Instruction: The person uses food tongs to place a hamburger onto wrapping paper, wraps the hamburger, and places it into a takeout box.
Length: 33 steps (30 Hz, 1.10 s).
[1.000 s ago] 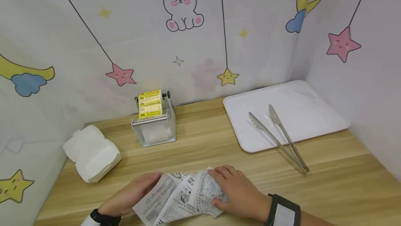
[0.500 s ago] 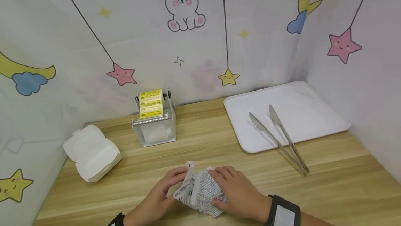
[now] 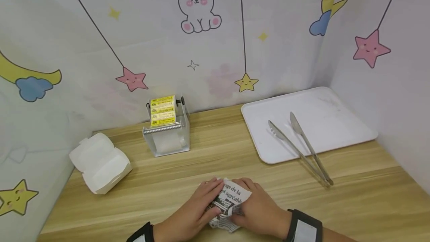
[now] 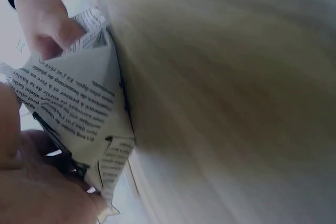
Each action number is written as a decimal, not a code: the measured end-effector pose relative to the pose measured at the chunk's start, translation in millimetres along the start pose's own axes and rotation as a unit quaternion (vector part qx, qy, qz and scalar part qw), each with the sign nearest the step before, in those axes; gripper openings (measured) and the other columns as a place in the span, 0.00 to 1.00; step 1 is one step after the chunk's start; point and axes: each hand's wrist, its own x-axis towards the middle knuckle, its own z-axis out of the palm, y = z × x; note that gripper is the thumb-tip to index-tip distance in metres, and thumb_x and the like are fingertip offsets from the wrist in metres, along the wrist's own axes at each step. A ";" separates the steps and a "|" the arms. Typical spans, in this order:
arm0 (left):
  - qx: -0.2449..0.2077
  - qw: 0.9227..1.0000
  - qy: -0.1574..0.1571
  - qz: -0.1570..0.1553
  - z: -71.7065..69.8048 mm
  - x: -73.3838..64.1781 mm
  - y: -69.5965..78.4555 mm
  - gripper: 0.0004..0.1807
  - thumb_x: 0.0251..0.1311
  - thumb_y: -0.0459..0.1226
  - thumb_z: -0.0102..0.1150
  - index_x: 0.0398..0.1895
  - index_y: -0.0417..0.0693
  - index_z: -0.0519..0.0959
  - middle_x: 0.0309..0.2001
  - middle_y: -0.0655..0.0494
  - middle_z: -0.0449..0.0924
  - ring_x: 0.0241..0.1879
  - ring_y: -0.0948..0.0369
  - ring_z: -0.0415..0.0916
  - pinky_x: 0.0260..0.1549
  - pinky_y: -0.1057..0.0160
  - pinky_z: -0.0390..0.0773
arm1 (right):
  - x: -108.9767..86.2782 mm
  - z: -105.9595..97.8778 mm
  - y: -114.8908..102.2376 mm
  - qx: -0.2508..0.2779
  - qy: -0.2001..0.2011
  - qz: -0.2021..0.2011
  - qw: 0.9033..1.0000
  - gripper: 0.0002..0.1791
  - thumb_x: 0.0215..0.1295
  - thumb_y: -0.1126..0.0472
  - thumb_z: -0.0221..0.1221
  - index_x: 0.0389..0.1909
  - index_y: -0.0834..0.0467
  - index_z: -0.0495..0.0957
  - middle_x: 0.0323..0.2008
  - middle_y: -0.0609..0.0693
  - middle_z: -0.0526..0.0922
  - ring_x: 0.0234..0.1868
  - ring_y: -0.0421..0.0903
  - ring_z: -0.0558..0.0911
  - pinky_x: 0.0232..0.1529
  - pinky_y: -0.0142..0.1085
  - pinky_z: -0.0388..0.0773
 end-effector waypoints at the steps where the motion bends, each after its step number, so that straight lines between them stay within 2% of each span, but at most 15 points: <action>1: 0.013 1.000 0.002 -0.003 1.5 1.2 1.0 0.36 0.78 0.53 0.42 0.79 0.39 0.57 0.78 0.47 0.56 0.78 0.49 0.52 0.74 0.44 0.54 | -0.7 0.7 0.2 0.001 0.008 -0.006 1.000 0.40 0.53 0.47 0.74 0.65 0.58 0.74 0.63 0.49 0.75 0.61 0.50 0.73 0.57 0.51 0.75; 3: 0.033 0.999 0.007 -0.013 3.7 3.4 3.0 0.40 0.76 0.55 0.44 0.78 0.37 0.56 0.78 0.44 0.57 0.77 0.48 0.54 0.73 0.45 0.57 | -1.7 1.7 0.1 0.005 0.012 -0.010 1.000 0.43 0.51 0.47 0.76 0.66 0.58 0.73 0.63 0.50 0.75 0.61 0.51 0.74 0.57 0.52 0.75; 7: 0.060 0.997 0.012 -0.042 5.9 7.3 7.1 0.43 0.73 0.57 0.49 0.78 0.36 0.56 0.77 0.43 0.58 0.76 0.49 0.57 0.71 0.49 0.62 | -1.3 1.8 -0.7 0.014 -0.015 0.010 1.000 0.45 0.50 0.49 0.76 0.68 0.60 0.71 0.64 0.52 0.74 0.63 0.53 0.72 0.58 0.54 0.74; 11: 0.083 0.995 0.020 -0.045 5.8 10.0 10.0 0.40 0.73 0.54 0.52 0.76 0.36 0.60 0.74 0.44 0.62 0.74 0.51 0.59 0.71 0.51 0.63 | 0.3 0.7 0.9 0.034 -0.024 0.017 0.999 0.45 0.53 0.49 0.74 0.70 0.62 0.68 0.66 0.51 0.73 0.65 0.51 0.71 0.59 0.53 0.72; 13: 0.089 0.995 0.020 -0.045 5.0 10.1 10.3 0.39 0.73 0.54 0.53 0.75 0.36 0.60 0.73 0.45 0.63 0.73 0.52 0.60 0.71 0.52 0.64 | 0.9 -1.7 3.9 0.064 -0.035 0.010 0.997 0.46 0.58 0.44 0.72 0.72 0.61 0.67 0.68 0.52 0.71 0.66 0.52 0.70 0.60 0.54 0.72; 16: 0.090 0.995 0.019 -0.047 3.7 9.7 9.4 0.38 0.73 0.53 0.54 0.74 0.36 0.62 0.72 0.45 0.64 0.72 0.52 0.61 0.70 0.53 0.64 | 2.6 -12.6 8.9 0.140 -0.083 0.007 0.987 0.51 0.61 0.37 0.67 0.76 0.62 0.60 0.73 0.58 0.64 0.69 0.55 0.67 0.65 0.52 0.70; 18: 0.091 0.995 0.019 -0.047 3.0 9.5 8.3 0.38 0.73 0.53 0.54 0.74 0.35 0.62 0.72 0.45 0.65 0.72 0.52 0.62 0.70 0.53 0.65 | 4.7 -22.8 11.6 0.188 -0.125 0.039 0.974 0.55 0.62 0.35 0.64 0.79 0.61 0.53 0.77 0.60 0.58 0.73 0.57 0.63 0.69 0.51 0.66; 19: 0.093 0.994 0.021 -0.046 2.9 9.4 7.9 0.38 0.73 0.53 0.54 0.74 0.35 0.62 0.71 0.45 0.65 0.72 0.52 0.62 0.70 0.52 0.65 | 5.6 -27.7 12.2 0.201 -0.136 0.053 0.969 0.56 0.63 0.34 0.63 0.80 0.60 0.50 0.78 0.60 0.55 0.74 0.57 0.61 0.71 0.50 0.65; 21: 0.100 0.994 0.023 -0.040 3.2 10.0 6.8 0.37 0.73 0.53 0.54 0.73 0.35 0.63 0.71 0.44 0.66 0.71 0.52 0.63 0.69 0.52 0.66 | 7.2 -34.1 13.5 0.213 -0.134 0.074 0.965 0.54 0.67 0.37 0.62 0.82 0.55 0.45 0.79 0.56 0.52 0.76 0.56 0.58 0.72 0.49 0.63; 23: 0.106 0.993 0.022 -0.036 3.3 11.0 6.4 0.37 0.73 0.52 0.54 0.73 0.35 0.63 0.71 0.43 0.67 0.71 0.52 0.63 0.69 0.52 0.67 | 7.8 -36.9 13.2 0.197 -0.114 0.068 0.971 0.48 0.71 0.39 0.58 0.82 0.49 0.45 0.80 0.53 0.53 0.77 0.54 0.58 0.72 0.51 0.63; 27: 0.108 0.993 0.020 -0.032 2.8 12.5 7.2 0.36 0.74 0.52 0.54 0.73 0.35 0.64 0.70 0.43 0.67 0.71 0.52 0.63 0.69 0.52 0.67 | 5.9 -35.5 12.0 0.139 -0.082 -0.005 0.987 0.39 0.76 0.45 0.55 0.81 0.50 0.52 0.78 0.55 0.57 0.76 0.54 0.62 0.69 0.49 0.68; 30: 0.104 0.994 0.021 -0.026 2.4 13.0 7.7 0.36 0.74 0.52 0.53 0.72 0.34 0.64 0.70 0.44 0.67 0.71 0.53 0.63 0.69 0.53 0.67 | 2.9 -32.7 12.8 0.111 -0.086 -0.040 0.989 0.37 0.78 0.47 0.53 0.80 0.57 0.54 0.77 0.58 0.60 0.74 0.54 0.65 0.67 0.48 0.70; 33: 0.101 0.995 0.018 -0.020 2.4 13.1 6.9 0.36 0.74 0.52 0.52 0.72 0.35 0.63 0.70 0.44 0.66 0.71 0.53 0.63 0.69 0.54 0.67 | 1.2 -30.4 14.4 0.103 -0.108 -0.043 0.988 0.37 0.79 0.47 0.51 0.80 0.59 0.53 0.77 0.59 0.60 0.75 0.55 0.64 0.67 0.52 0.69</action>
